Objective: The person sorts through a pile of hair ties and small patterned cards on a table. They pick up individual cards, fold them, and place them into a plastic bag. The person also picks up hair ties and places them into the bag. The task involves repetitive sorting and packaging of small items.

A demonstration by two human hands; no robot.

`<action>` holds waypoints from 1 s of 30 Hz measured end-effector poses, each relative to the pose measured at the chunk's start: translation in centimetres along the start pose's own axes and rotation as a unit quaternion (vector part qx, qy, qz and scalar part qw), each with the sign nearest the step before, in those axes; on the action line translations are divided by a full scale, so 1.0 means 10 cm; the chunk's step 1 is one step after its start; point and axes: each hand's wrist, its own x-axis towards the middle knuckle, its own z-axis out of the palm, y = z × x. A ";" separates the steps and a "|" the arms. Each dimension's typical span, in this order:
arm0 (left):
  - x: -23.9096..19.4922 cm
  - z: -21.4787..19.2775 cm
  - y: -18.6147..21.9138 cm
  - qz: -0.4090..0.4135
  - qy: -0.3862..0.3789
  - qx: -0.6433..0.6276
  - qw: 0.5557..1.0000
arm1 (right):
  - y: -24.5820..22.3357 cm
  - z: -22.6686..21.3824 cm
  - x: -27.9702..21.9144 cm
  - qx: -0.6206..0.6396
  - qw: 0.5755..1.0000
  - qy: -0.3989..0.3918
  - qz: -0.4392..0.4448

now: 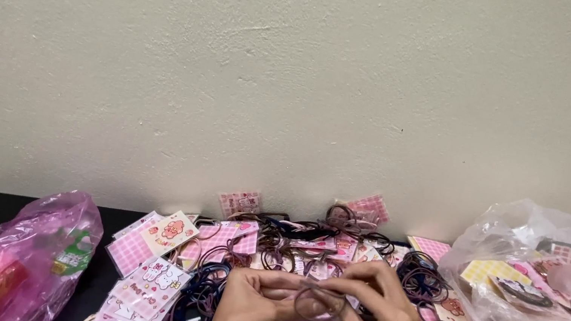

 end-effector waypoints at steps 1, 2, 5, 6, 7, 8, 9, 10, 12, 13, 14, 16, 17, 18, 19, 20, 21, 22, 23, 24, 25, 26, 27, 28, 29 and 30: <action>0.01 -0.01 -0.05 0.008 -0.018 -0.043 0.999 | 0.02 0.01 -0.01 -0.009 0.998 0.002 0.057; -0.02 0.03 0.02 0.006 -0.017 -0.042 0.999 | 0.00 0.00 0.00 -0.008 0.998 0.001 0.059; -0.10 0.10 0.14 -0.040 0.038 0.010 0.998 | -0.01 0.02 -0.01 0.027 0.986 -0.014 0.161; -0.10 0.10 0.13 -0.027 0.040 0.035 0.998 | 0.01 0.04 -0.02 0.032 0.984 0.009 0.175; -0.10 0.09 0.13 -0.015 0.041 0.060 0.997 | 0.03 0.05 -0.03 0.038 0.981 0.032 0.189; -0.08 0.08 0.10 -0.015 0.040 0.060 0.997 | 0.03 0.05 -0.03 0.037 0.981 0.033 0.190; -0.06 0.07 0.08 -0.008 0.040 0.052 0.998 | 0.03 0.06 -0.03 0.048 0.976 0.036 0.207; -0.05 0.06 0.05 0.000 0.040 0.043 0.998 | 0.02 0.06 -0.02 0.060 0.972 0.038 0.224; -0.09 0.11 0.12 -0.001 0.039 0.027 0.999 | -0.01 0.05 0.01 0.056 0.975 0.040 0.209; -0.12 0.14 0.15 -0.003 0.037 0.010 0.999 | -0.02 0.04 0.03 0.051 0.979 0.040 0.195; -0.14 0.15 0.19 -0.004 0.039 0.009 0.999 | -0.01 0.04 0.02 0.051 0.979 0.039 0.196; -0.17 0.17 0.27 -0.029 0.090 0.057 0.994 | 0.01 0.03 0.00 0.074 0.979 0.007 0.191; -0.20 0.18 0.31 -0.030 0.092 0.057 0.994 | 0.00 0.04 0.01 0.074 0.979 0.006 0.192; -0.24 0.19 0.34 -0.028 0.083 0.072 0.993 | -0.02 0.03 0.01 0.080 0.979 -0.004 0.187; -0.28 0.20 0.36 -0.027 0.075 0.088 0.993 | -0.03 0.03 0.01 0.086 0.979 -0.014 0.182; -0.29 0.20 0.37 -0.029 0.076 0.087 0.993 | -0.05 0.02 0.01 0.086 0.979 -0.016 0.184; -0.30 0.21 0.39 -0.036 0.083 0.091 0.992 | -0.07 0.00 0.02 0.084 0.970 -0.027 0.228; -0.30 0.22 0.42 -0.040 0.089 0.096 0.991 | -0.09 0.00 0.04 0.082 0.959 -0.037 0.269; -0.28 0.20 0.39 -0.040 0.090 0.095 0.991 | -0.09 0.01 0.04 0.082 0.959 -0.038 0.269; -0.27 0.19 0.37 -0.035 0.084 0.093 0.991 | -0.09 0.01 0.03 0.089 0.967 -0.042 0.236; -0.26 0.17 0.35 -0.031 0.079 0.092 0.992 | -0.09 0.02 0.03 0.097 0.973 -0.046 0.204; -0.24 0.16 0.32 -0.030 0.079 0.091 0.992 | -0.09 0.02 0.03 0.096 0.973 -0.046 0.203; -0.21 0.14 0.29 -0.016 0.061 0.094 0.994 | -0.09 0.02 0.03 0.051 0.980 -0.052 0.187; -0.18 0.13 0.27 -0.001 0.044 0.097 0.994 | -0.09 0.02 0.04 0.005 0.984 -0.057 0.169; -0.19 0.13 0.28 0.002 0.044 0.097 0.994 | -0.10 0.01 0.05 0.005 0.984 -0.057 0.167; -0.20 0.14 0.30 -0.004 0.051 0.115 0.992 | -0.11 0.01 0.05 0.007 0.981 -0.074 0.179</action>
